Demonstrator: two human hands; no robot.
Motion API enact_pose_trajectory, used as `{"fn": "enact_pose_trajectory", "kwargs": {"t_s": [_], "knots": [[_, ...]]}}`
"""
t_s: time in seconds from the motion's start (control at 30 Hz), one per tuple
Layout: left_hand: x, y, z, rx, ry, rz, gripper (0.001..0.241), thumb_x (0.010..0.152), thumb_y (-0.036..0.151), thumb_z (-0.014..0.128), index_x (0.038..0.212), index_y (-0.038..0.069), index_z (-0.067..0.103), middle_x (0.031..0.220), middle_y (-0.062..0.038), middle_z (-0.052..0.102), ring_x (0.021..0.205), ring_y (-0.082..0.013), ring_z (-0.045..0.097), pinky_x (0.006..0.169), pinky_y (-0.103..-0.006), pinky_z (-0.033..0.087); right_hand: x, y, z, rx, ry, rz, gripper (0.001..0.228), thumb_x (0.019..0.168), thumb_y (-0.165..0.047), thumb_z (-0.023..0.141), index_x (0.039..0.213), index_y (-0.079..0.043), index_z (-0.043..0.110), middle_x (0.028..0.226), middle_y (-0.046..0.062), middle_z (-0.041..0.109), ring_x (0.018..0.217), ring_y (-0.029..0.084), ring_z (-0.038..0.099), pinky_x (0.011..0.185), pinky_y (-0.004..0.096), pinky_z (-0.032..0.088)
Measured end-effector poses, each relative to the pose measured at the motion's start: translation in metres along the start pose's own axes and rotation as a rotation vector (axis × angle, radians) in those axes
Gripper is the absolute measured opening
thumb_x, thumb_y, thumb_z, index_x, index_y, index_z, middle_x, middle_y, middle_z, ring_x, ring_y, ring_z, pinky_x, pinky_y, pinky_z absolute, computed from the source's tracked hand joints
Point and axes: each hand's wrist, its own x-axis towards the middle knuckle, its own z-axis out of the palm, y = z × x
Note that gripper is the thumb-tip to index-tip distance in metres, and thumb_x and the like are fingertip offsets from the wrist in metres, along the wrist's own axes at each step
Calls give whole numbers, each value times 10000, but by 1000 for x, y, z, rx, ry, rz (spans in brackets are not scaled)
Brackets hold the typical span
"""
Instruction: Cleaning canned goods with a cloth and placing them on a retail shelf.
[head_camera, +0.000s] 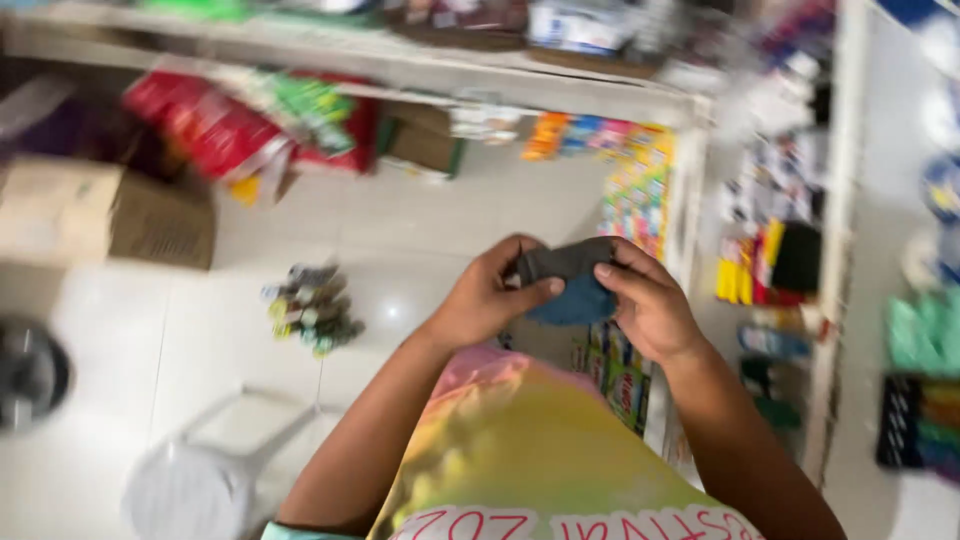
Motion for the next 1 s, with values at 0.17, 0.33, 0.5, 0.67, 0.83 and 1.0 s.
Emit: {"fn": "enact_pose_trajectory", "kwargs": {"t_s": [0.17, 0.33, 0.5, 0.67, 0.83, 1.0], "knots": [[-88, -53, -28, 92, 253, -154, 271, 897, 210, 808, 1032, 41, 645, 779, 19, 584, 730, -68, 532, 645, -259, 473, 30, 69, 30, -240, -174, 127, 259, 977, -135, 610, 1221, -49, 600, 1055, 7, 661, 974, 102, 629, 869, 291, 499], [-167, -88, -69, -59, 359, -211, 259, 919, 211, 779, 1070, 42, 653, 791, 31, 599, 723, -60, 547, 638, -251, 478, 40, 132, 75, -444, -282, 245, 246, 909, -53, 746, 1126, -46, 631, 969, 10, 652, 888, 92, 613, 790, 266, 498], [-244, -93, -131, -149, 489, -352, 260, 940, 205, 743, 1114, 23, 678, 782, 15, 624, 686, -66, 560, 600, -252, 492, 56, 195, 145, -429, -301, 425, 167, 887, -60, 757, 1021, -50, 659, 905, 5, 682, 829, 90, 630, 757, 259, 517], [-294, -109, -219, -232, 469, -355, 270, 940, 181, 724, 1150, 22, 664, 789, 18, 634, 682, -58, 584, 601, -246, 512, 66, 255, 220, -437, -237, 388, 168, 888, -62, 776, 1003, -55, 653, 891, -2, 664, 803, 79, 617, 726, 250, 512], [-303, -89, -293, -129, 461, -323, 261, 948, 149, 735, 1152, 3, 662, 747, 15, 593, 649, -66, 552, 575, -254, 486, 78, 278, 269, -371, -199, 350, 155, 903, -61, 780, 1002, -55, 661, 883, 4, 661, 768, 77, 608, 689, 242, 499], [-285, -90, -325, -28, 442, -196, 260, 990, 134, 731, 1211, 12, 669, 803, 24, 540, 729, -56, 490, 632, -249, 439, 101, 264, 305, -245, -178, 312, 214, 891, -40, 751, 1058, -95, 630, 950, -6, 669, 845, 95, 632, 735, 273, 511]]}}
